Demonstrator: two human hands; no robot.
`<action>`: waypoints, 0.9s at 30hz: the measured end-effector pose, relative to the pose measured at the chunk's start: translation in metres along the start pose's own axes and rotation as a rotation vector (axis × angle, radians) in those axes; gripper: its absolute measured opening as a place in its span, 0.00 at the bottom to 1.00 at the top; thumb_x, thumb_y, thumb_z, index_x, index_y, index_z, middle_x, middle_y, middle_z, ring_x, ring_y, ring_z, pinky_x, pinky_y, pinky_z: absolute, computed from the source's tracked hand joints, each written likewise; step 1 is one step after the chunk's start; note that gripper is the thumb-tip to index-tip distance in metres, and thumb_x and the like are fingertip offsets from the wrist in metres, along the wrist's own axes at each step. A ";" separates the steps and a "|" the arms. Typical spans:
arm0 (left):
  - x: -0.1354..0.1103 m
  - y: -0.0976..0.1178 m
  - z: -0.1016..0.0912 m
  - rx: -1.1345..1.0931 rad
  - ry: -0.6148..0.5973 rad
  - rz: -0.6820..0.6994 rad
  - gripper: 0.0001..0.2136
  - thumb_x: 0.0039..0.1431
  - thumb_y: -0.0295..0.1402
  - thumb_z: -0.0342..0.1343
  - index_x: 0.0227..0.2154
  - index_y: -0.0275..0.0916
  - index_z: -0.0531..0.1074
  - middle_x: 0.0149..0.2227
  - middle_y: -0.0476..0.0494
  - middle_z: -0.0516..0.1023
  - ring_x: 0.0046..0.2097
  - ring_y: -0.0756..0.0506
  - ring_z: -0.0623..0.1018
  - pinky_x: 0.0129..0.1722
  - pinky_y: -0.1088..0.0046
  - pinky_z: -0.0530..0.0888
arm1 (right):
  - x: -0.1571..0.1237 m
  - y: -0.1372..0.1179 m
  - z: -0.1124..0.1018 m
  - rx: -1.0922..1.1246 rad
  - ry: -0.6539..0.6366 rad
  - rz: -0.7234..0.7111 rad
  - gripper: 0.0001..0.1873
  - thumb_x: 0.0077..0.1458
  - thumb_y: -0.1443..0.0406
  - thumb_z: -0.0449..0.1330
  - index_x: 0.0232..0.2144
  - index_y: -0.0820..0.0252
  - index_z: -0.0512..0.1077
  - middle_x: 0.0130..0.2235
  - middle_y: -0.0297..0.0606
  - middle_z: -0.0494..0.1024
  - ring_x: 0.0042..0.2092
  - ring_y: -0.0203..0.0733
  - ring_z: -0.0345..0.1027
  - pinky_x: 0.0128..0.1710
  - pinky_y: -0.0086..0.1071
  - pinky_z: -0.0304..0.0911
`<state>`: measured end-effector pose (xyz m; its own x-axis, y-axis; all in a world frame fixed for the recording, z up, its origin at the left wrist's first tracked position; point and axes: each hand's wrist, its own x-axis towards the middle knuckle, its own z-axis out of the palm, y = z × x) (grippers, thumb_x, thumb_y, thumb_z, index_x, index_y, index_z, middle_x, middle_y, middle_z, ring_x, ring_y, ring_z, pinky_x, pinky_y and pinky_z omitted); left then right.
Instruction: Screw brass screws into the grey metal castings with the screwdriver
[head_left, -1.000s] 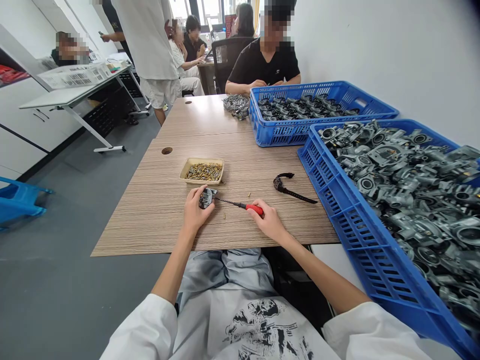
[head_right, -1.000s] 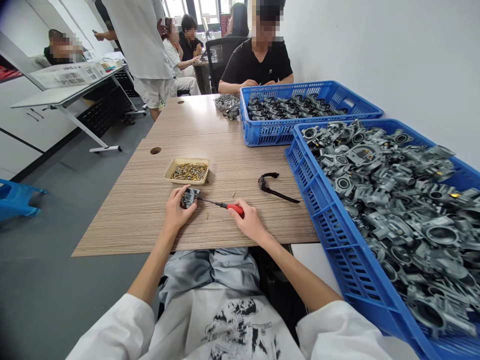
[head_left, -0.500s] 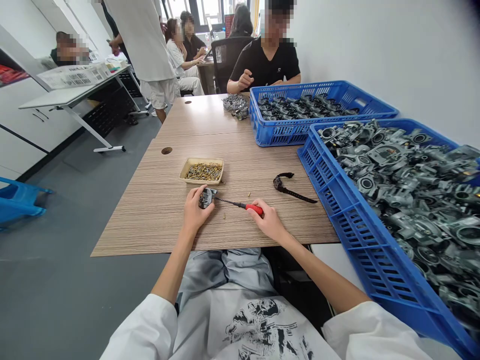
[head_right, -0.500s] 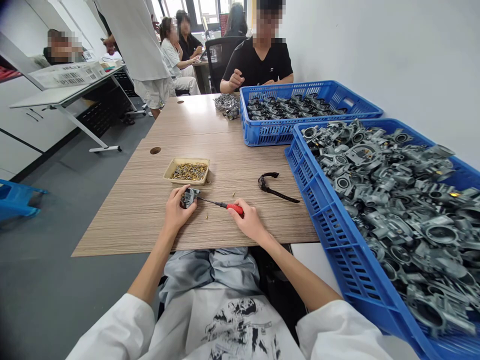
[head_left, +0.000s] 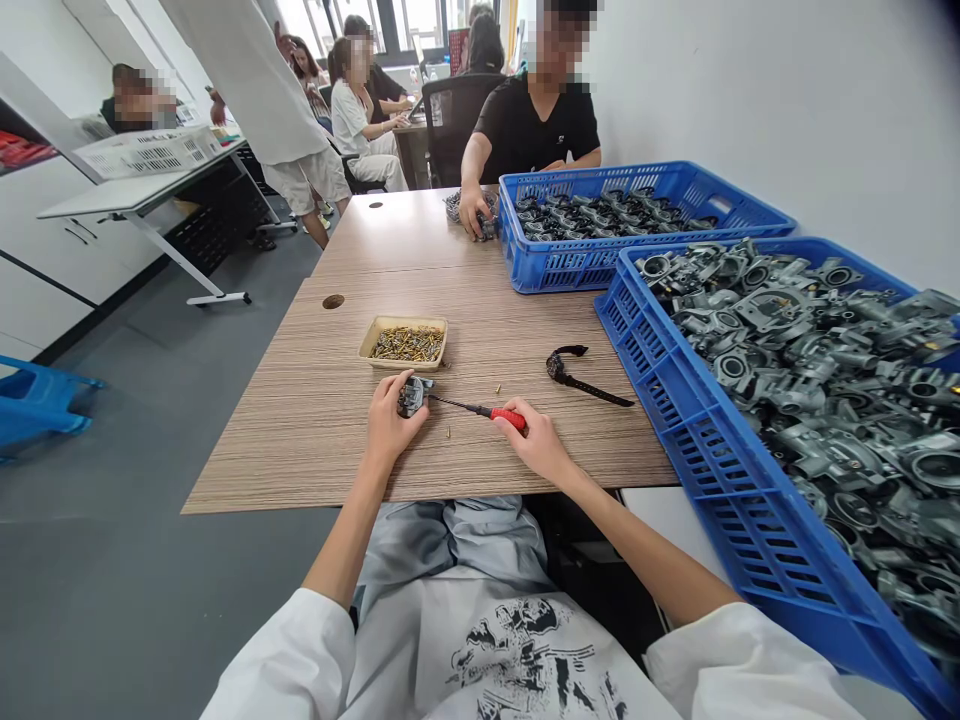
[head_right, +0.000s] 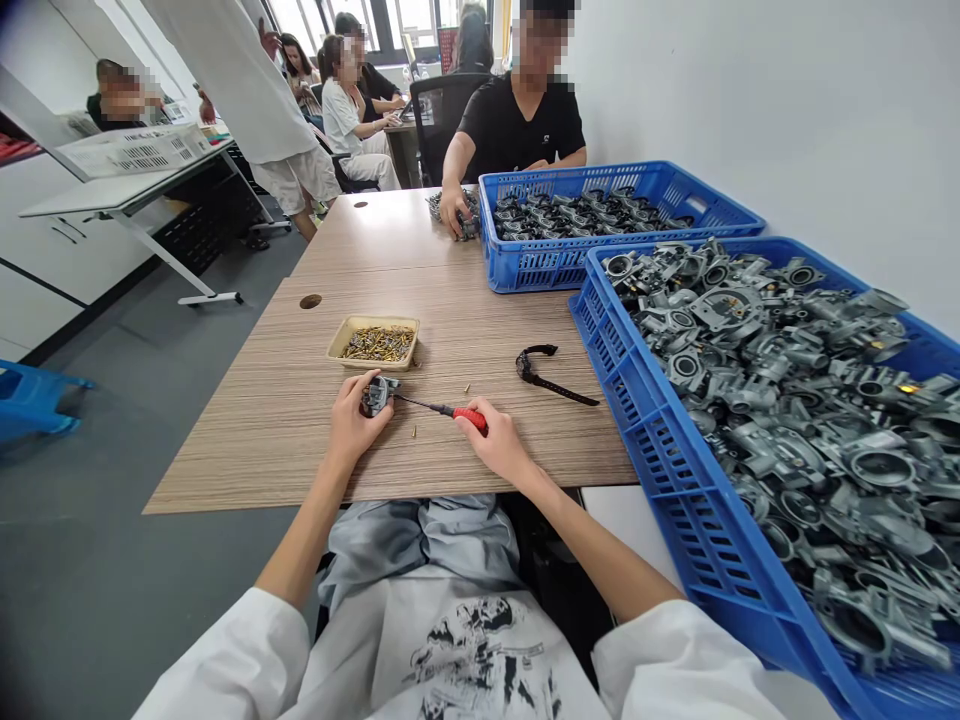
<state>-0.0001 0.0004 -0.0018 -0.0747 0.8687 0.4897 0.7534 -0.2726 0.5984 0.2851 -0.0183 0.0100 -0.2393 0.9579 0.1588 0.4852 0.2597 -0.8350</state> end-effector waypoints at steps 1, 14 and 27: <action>0.000 0.000 0.000 -0.003 0.000 0.001 0.28 0.55 0.31 0.62 0.61 0.43 0.72 0.53 0.40 0.75 0.55 0.38 0.77 0.59 0.60 0.73 | 0.000 0.000 0.000 0.001 -0.001 0.000 0.14 0.66 0.52 0.56 0.37 0.55 0.70 0.29 0.31 0.71 0.28 0.39 0.61 0.33 0.32 0.57; 0.000 0.002 -0.001 -0.005 -0.004 -0.004 0.27 0.57 0.32 0.62 0.60 0.43 0.71 0.53 0.39 0.75 0.55 0.38 0.77 0.59 0.60 0.73 | 0.000 0.001 0.000 0.005 -0.010 0.007 0.13 0.66 0.52 0.57 0.37 0.55 0.69 0.28 0.29 0.69 0.28 0.38 0.59 0.33 0.31 0.55; 0.000 0.002 -0.001 -0.005 0.002 -0.009 0.27 0.56 0.31 0.62 0.60 0.42 0.72 0.53 0.40 0.76 0.55 0.38 0.77 0.59 0.60 0.73 | 0.000 0.003 0.001 0.002 -0.004 0.016 0.14 0.66 0.52 0.57 0.38 0.55 0.69 0.28 0.29 0.69 0.28 0.37 0.60 0.32 0.31 0.55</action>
<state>0.0010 -0.0003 -0.0002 -0.0829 0.8700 0.4859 0.7495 -0.2670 0.6058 0.2857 -0.0176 0.0073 -0.2353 0.9612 0.1436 0.4873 0.2445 -0.8383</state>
